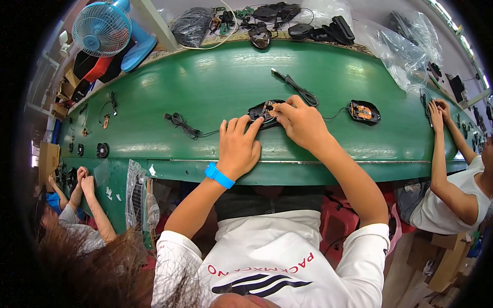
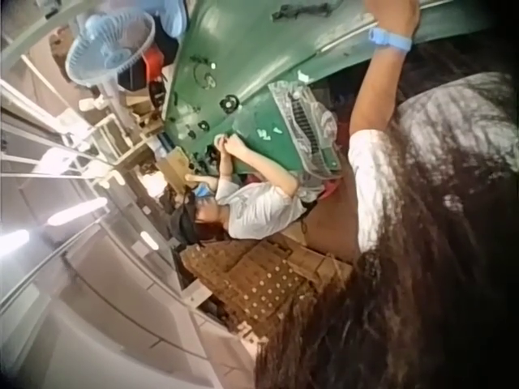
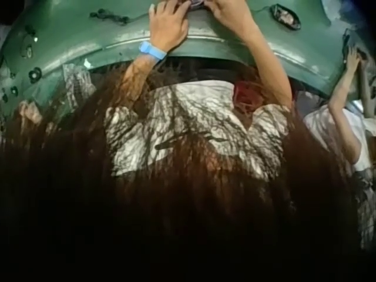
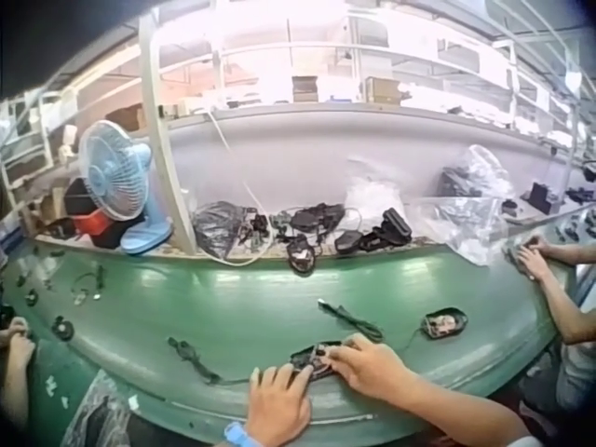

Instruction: Assemble computer mice by placing internal components and closing the shell on a production line.

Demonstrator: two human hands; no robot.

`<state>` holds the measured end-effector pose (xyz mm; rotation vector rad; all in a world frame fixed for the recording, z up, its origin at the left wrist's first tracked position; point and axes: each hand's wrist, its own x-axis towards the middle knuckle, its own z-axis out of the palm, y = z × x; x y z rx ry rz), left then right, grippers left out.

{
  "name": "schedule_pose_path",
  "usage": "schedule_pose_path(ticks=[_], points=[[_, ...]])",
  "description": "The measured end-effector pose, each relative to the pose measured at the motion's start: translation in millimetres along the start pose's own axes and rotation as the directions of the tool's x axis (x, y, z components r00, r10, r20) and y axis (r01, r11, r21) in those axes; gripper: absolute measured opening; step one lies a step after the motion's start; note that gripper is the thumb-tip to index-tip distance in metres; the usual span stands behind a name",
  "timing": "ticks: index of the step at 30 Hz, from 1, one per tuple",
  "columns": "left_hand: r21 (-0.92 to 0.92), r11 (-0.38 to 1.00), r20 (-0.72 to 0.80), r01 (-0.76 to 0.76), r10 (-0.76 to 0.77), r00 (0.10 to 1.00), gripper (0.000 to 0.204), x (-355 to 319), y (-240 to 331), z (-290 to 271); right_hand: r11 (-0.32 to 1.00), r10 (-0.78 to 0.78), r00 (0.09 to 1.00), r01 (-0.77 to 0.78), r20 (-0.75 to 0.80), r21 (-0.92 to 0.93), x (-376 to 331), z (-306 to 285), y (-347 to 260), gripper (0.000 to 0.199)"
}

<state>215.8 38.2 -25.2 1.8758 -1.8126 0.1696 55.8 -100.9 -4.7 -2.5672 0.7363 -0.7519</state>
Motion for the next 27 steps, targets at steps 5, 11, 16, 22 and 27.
schedule_pose_path(ticks=[5,11,16,22,27], points=[[-0.007,1.0,0.037,0.002,-0.002,0.999,0.05,-0.6,-1.2,1.4,0.998,0.046,0.998,-0.048,-0.047,-0.042,-13.0,-1.0,-17.0,0.021],[-0.012,0.997,0.062,-0.081,0.081,0.995,0.051,-4.1,-7.4,-1.1,0.99,0.011,0.995,-0.025,-0.098,-0.141,-28.2,-4.4,-30.3,0.023],[-0.042,0.995,0.068,-0.086,0.089,0.994,0.052,-4.5,-8.4,0.7,0.967,-0.119,0.979,0.076,-0.166,-0.244,-17.1,-6.0,-20.6,0.024],[-0.031,0.996,0.123,-0.084,0.087,0.989,0.053,1.2,-7.1,2.9,0.978,-0.186,0.961,0.159,-0.204,-0.138,-17.4,1.2,-1.5,0.028],[-0.038,0.995,0.118,-0.089,0.093,0.989,0.053,1.3,-7.9,6.3,0.972,-0.237,0.937,0.229,-0.258,-0.059,-21.1,7.8,6.0,0.021]])
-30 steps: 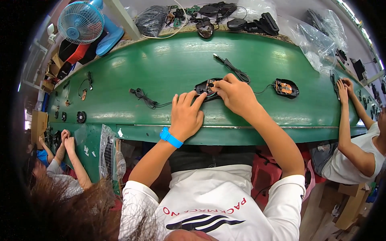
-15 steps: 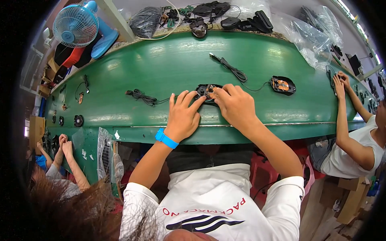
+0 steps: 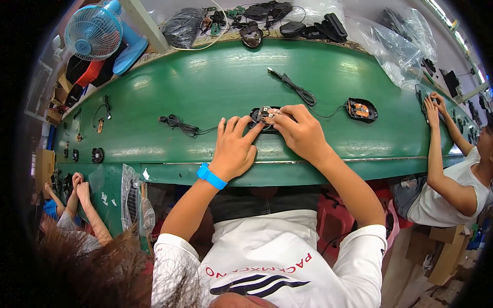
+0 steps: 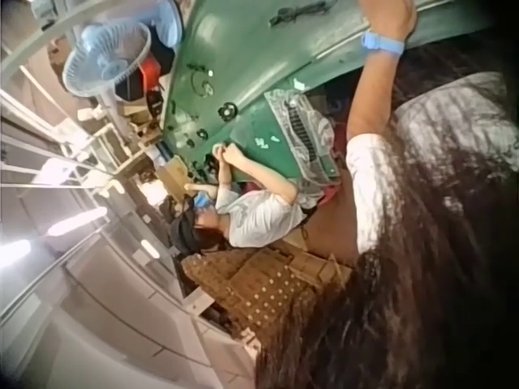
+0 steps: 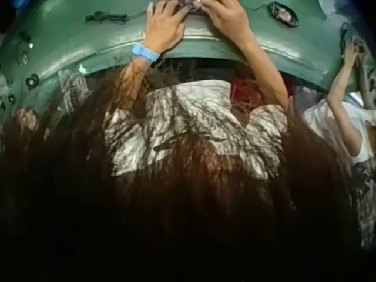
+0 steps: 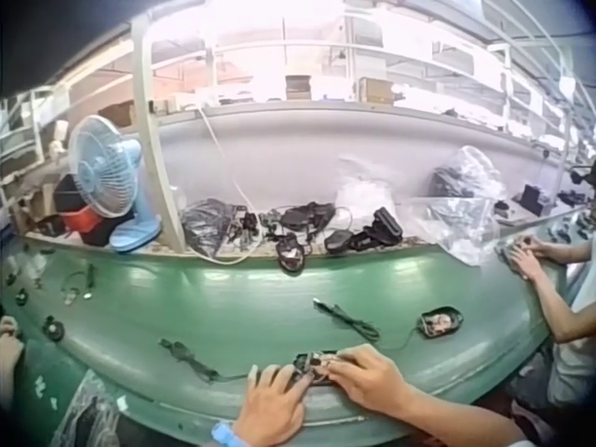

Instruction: Assemble computer mice by placing internal components and closing the shell on a production line.

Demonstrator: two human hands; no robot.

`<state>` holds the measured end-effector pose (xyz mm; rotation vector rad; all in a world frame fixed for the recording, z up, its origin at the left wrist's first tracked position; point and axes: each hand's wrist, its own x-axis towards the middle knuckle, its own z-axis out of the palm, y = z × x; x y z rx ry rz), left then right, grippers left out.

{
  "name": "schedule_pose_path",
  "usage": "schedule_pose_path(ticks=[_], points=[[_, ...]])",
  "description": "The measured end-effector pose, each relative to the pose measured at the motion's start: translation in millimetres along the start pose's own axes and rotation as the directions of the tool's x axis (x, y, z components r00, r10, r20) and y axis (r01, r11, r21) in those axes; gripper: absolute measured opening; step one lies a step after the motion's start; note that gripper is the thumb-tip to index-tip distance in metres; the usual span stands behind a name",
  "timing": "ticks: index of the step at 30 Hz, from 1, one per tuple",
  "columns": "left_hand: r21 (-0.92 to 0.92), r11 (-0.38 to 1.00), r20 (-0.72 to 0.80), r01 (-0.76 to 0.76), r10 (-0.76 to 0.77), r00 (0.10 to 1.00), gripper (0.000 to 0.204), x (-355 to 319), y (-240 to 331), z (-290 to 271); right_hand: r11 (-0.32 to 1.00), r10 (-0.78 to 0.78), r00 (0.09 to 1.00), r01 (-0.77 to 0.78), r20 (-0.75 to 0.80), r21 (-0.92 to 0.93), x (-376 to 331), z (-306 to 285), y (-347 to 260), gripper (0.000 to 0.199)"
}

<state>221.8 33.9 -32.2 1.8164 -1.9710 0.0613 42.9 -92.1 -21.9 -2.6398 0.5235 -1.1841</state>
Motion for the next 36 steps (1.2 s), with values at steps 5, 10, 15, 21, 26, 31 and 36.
schedule_pose_path(ticks=[5,10,15,21,26,31,36], points=[[0.0,1.0,0.015,-0.009,0.009,1.0,0.053,-0.6,-0.3,-1.1,0.995,-0.033,0.993,0.022,0.114,0.093,8.1,0.8,10.2,0.026],[0.03,0.999,0.014,-0.025,0.024,1.0,0.049,0.6,0.7,0.7,0.993,-0.056,0.951,0.02,0.303,0.119,16.4,-3.9,17.6,0.026],[-0.056,0.998,0.018,-0.01,0.011,1.0,0.05,1.6,-1.3,-1.4,1.0,-0.015,0.907,0.008,0.42,0.017,21.2,-7.2,17.4,0.021],[-0.222,0.975,0.023,-0.022,0.028,0.999,0.052,-7.8,-18.2,-4.1,0.992,-0.037,0.878,0.09,0.477,-0.088,19.4,-6.3,14.6,0.028],[-0.19,0.981,0.041,-0.045,0.054,0.998,0.05,-7.8,-17.0,-5.6,0.978,-0.059,0.85,0.154,0.523,-0.14,16.1,-9.3,10.3,0.036],[-0.171,0.984,0.063,-0.046,0.057,0.996,0.05,-7.8,-17.6,-8.2,0.97,-0.113,0.87,0.2,0.48,-0.135,11.0,-8.6,14.4,0.036],[-0.126,0.985,0.085,-0.121,0.132,0.988,0.05,2.6,-21.2,-16.9,0.976,-0.11,0.875,0.184,0.472,-0.114,5.0,-11.5,17.8,0.043]])
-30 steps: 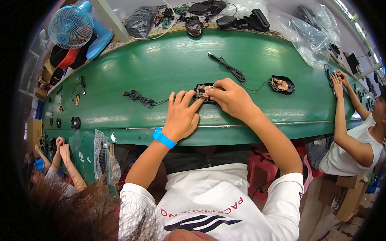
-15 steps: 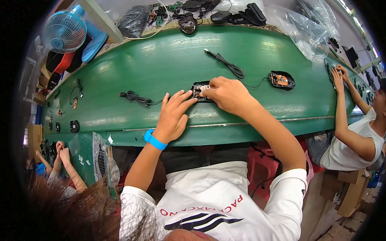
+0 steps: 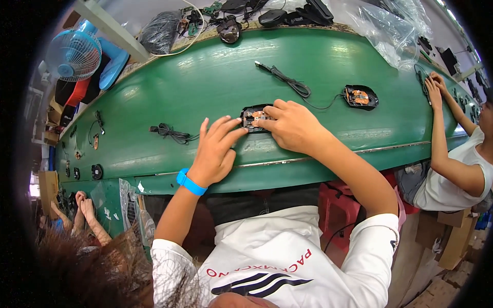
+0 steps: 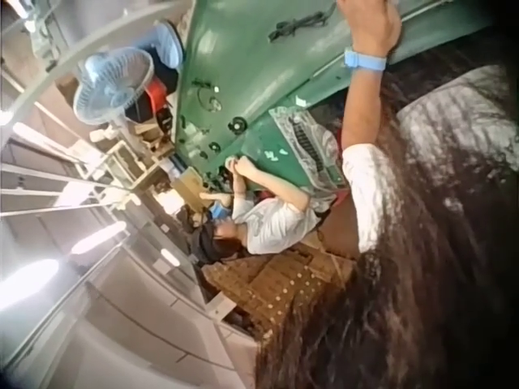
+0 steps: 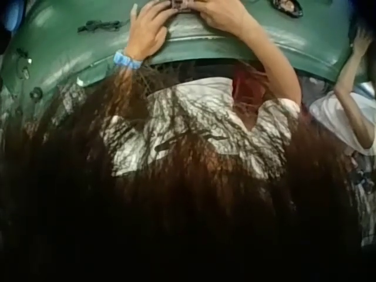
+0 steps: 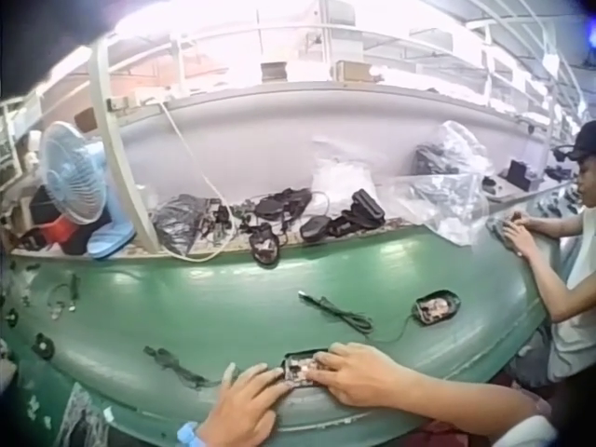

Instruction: Assemble computer mice by placing internal components and closing the shell on a production line.

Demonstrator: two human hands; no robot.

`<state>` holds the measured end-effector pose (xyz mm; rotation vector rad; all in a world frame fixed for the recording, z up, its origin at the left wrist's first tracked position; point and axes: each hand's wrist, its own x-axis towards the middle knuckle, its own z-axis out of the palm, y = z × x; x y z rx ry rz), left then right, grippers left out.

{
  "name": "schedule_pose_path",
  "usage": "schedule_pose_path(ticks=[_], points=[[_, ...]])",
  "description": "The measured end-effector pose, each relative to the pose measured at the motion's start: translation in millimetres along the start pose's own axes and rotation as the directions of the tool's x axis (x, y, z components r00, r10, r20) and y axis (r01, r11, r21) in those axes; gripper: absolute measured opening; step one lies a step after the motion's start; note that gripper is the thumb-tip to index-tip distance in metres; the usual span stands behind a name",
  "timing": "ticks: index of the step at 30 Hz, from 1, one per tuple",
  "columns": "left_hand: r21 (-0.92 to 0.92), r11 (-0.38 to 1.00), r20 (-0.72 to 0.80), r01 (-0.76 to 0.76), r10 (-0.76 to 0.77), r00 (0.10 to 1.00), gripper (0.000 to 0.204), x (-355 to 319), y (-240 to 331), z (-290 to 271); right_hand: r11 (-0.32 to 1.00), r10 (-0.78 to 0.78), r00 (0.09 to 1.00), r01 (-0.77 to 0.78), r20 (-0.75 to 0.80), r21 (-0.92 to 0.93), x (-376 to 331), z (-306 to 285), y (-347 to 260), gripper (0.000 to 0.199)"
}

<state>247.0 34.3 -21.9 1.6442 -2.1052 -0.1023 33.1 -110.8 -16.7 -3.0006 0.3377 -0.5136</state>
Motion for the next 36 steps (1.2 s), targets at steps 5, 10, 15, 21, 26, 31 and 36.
schedule_pose_path(ticks=[5,10,15,21,26,31,36], points=[[0.049,0.984,0.025,-0.171,0.169,0.985,0.053,28.9,-10.6,-10.2,0.999,0.022,0.999,-0.022,-0.042,-0.023,-1.0,7.1,-4.1,0.041],[-0.026,0.971,0.127,-0.239,0.24,0.962,0.047,40.8,-21.6,-2.9,0.999,0.05,0.989,-0.052,-0.14,-0.01,-9.1,14.7,-10.6,0.04],[-0.092,0.969,0.091,-0.228,0.236,0.967,0.047,38.3,-24.6,2.2,0.994,0.058,0.961,-0.03,-0.269,0.106,-13.8,20.0,1.0,0.038],[-0.084,0.974,0.098,-0.211,0.219,0.971,0.047,36.0,-21.4,1.7,0.996,0.062,0.977,-0.047,-0.206,0.073,-16.6,7.4,3.2,0.037],[-0.072,0.98,0.094,-0.187,0.194,0.977,0.047,33.4,-20.4,3.0,0.995,0.084,0.981,-0.074,-0.175,0.063,-15.2,5.8,2.4,0.036],[-0.091,0.982,0.095,-0.166,0.174,0.98,0.049,34.2,-19.1,3.7,0.994,0.095,0.98,-0.085,-0.176,0.061,-15.8,5.5,0.6,0.034],[-0.087,0.983,0.083,-0.164,0.171,0.982,0.048,33.7,-18.6,5.7,0.993,0.104,0.978,-0.091,-0.181,0.082,-10.3,4.3,1.8,0.034]])
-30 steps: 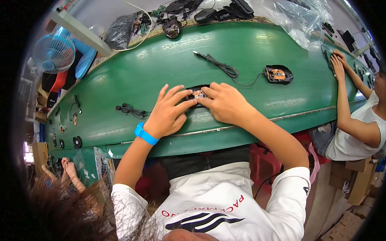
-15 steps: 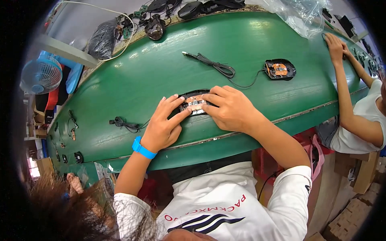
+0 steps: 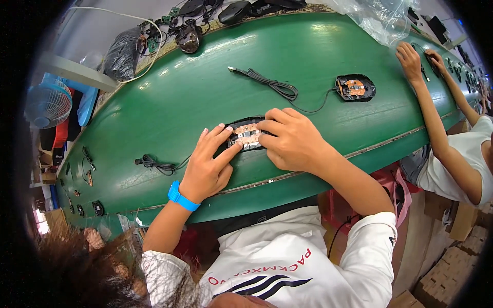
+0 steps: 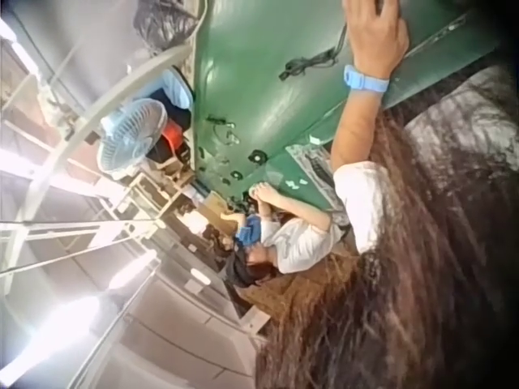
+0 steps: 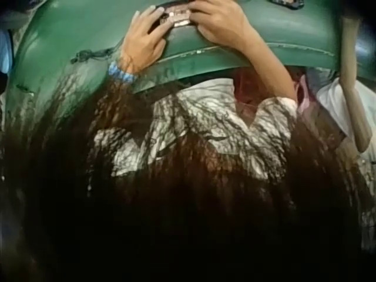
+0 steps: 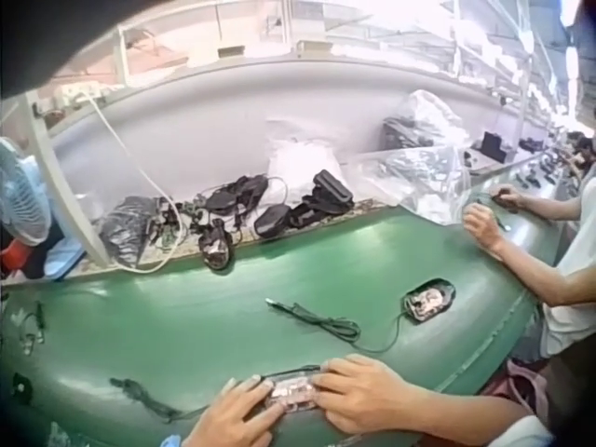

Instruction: Assemble computer mice by placing internal components and closing the shell on a production line.

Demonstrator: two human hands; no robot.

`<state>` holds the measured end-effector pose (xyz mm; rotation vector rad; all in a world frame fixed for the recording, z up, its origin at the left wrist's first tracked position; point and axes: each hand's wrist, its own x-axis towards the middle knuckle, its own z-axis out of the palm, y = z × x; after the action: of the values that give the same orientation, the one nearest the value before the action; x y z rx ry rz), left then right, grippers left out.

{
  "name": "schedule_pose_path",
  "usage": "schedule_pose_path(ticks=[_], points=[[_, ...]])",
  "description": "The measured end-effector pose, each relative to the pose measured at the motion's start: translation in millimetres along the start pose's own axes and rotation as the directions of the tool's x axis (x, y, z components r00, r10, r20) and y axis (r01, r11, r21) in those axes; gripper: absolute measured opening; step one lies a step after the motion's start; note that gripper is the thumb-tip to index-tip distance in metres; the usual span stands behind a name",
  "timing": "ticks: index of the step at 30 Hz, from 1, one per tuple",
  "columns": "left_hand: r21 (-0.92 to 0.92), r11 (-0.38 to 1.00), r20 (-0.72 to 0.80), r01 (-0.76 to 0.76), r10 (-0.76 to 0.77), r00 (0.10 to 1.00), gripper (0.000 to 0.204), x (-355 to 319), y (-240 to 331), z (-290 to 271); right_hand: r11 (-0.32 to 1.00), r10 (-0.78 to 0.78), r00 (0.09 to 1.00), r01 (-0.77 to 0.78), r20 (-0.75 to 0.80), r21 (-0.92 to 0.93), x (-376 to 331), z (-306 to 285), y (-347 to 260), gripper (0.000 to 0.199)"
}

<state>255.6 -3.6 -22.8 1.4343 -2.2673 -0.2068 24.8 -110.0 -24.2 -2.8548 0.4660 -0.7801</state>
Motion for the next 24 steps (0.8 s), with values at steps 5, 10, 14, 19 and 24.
schedule_pose_path(ticks=[5,10,14,19,24], points=[[0.001,1.0,-0.002,0.005,-0.005,1.0,0.048,3.0,3.2,-0.5,0.988,0.037,0.993,-0.02,-0.111,0.152,7.4,1.8,-10.0,0.032],[-0.005,1.0,-0.008,0.002,-0.002,1.0,0.048,3.4,0.4,0.5,0.96,0.117,0.993,-0.106,-0.031,0.258,8.2,10.0,-12.1,0.028],[-0.02,1.0,-0.003,0.004,-0.004,1.0,0.048,4.0,1.8,1.7,0.974,0.135,0.99,-0.126,-0.036,0.191,7.7,9.3,-13.3,0.027],[0.014,1.0,0.003,-0.017,0.017,1.0,0.047,3.3,1.2,2.1,0.959,0.107,0.994,-0.098,-0.019,0.267,4.2,11.2,-4.2,0.027],[0.045,0.999,0.005,-0.023,0.022,1.0,0.046,7.7,2.3,2.1,0.965,0.177,0.952,-0.117,-0.251,0.236,7.6,3.0,13.5,0.026]])
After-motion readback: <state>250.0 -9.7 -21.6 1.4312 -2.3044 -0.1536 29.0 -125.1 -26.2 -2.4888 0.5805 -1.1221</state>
